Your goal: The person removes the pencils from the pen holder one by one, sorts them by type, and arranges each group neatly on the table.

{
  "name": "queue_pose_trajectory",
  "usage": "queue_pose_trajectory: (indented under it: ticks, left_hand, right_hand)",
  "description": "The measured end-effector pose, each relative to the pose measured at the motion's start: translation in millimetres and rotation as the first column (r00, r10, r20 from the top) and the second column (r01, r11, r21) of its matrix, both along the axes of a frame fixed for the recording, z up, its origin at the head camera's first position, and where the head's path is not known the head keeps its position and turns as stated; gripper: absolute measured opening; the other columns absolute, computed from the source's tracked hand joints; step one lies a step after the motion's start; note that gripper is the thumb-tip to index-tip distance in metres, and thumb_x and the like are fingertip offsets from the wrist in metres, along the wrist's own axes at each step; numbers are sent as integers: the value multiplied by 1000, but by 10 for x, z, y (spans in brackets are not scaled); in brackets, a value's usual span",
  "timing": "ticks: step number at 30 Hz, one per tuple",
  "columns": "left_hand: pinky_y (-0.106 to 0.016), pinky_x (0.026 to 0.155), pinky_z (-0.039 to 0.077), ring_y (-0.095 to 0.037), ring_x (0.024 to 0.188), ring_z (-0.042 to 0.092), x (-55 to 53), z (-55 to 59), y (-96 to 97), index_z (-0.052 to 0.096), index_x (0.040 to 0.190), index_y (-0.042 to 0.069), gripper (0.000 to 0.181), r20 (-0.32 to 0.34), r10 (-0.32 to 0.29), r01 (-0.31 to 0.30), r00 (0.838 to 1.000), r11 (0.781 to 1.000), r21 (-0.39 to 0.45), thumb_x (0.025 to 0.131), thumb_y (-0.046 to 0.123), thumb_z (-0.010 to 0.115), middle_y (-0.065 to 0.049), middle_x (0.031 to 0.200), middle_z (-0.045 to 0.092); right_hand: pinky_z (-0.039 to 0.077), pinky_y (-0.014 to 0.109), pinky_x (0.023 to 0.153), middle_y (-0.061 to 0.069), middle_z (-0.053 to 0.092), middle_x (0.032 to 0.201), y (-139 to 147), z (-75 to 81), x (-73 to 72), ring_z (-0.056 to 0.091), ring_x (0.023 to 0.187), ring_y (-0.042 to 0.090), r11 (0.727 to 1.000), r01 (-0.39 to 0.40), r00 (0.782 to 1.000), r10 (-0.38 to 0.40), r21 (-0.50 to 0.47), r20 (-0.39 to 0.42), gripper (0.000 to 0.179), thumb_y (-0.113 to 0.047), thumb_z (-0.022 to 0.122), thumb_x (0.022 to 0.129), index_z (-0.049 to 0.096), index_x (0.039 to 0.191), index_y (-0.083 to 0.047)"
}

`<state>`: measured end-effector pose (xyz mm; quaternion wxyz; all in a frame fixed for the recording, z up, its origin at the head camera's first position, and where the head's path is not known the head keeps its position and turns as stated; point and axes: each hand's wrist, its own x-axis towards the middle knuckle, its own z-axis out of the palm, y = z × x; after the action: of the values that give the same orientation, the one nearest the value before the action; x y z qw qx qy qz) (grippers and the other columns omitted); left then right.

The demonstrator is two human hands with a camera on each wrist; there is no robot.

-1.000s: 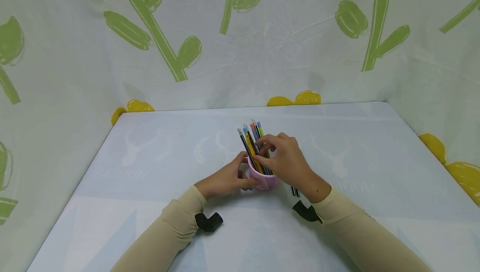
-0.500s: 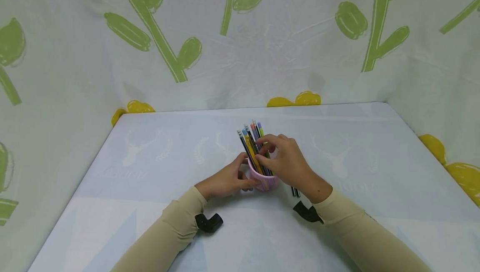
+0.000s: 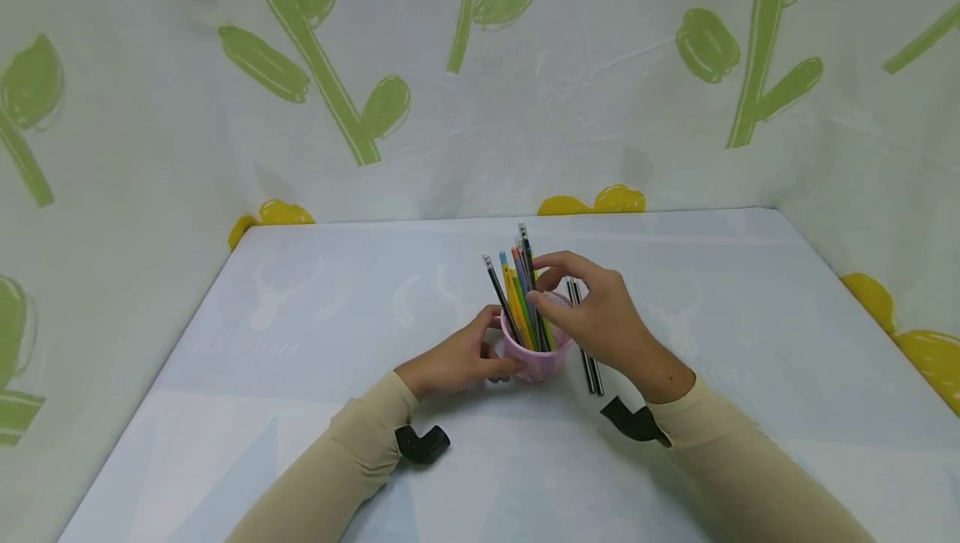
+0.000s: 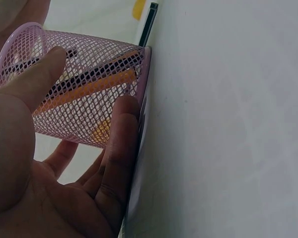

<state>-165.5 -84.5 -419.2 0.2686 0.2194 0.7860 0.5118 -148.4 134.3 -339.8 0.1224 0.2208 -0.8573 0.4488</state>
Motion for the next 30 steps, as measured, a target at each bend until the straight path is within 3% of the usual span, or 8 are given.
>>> queue_pose_trajectory:
  ticks: [3,8,13,19,26,30]
  left_hand:
    - [-30,79,50,-16,87,67,4,-6,2,27,147,24,70,7,7,-7,1000,1000,-7,93,29,72,-9,146,43]
    - [-30,80,51,-16,88,67,8,7,-1,28,147,27,72,17,17,-17,1000,999,-27,92,32,73,-7,146,44]
    - [-30,80,51,-16,90,67,-3,5,2,27,147,28,72,21,19,-18,1000,999,-37,92,33,73,-6,147,44]
    - [-30,79,51,-16,90,67,-15,-9,6,28,147,26,72,26,15,-15,1000,1000,-27,91,33,73,-7,147,43]
    - [-30,77,51,-16,89,67,-20,-18,5,28,147,24,73,25,16,-15,1000,1000,-12,91,31,74,-9,146,43]
    - [-30,78,50,-17,89,67,-22,-29,7,28,147,24,74,32,16,-16,999,1000,-6,91,31,75,-9,146,43]
  right_hand:
    - [49,39,90,5,70,92,54,28,15,63,98,19,1000,8,999,-9,-15,-40,35,-4,76,87,66,120,-8]
    - [48,22,95,4,70,96,145,95,38,63,93,13,997,3,991,-13,-79,-134,33,2,74,86,66,117,-4]
    - [51,15,90,4,68,98,229,165,52,62,88,8,982,-45,985,13,-182,-172,32,10,70,86,64,117,3]
    - [55,17,82,-9,66,103,347,226,60,64,83,7,964,-39,984,-9,-263,-179,32,15,66,86,62,117,7]
    - [57,19,72,7,64,90,460,239,67,65,78,9,963,25,987,-66,-267,-148,30,11,62,90,60,120,7]
    - [57,20,68,5,62,90,505,208,53,66,77,10,960,68,990,-98,-270,-99,29,7,61,92,60,121,4]
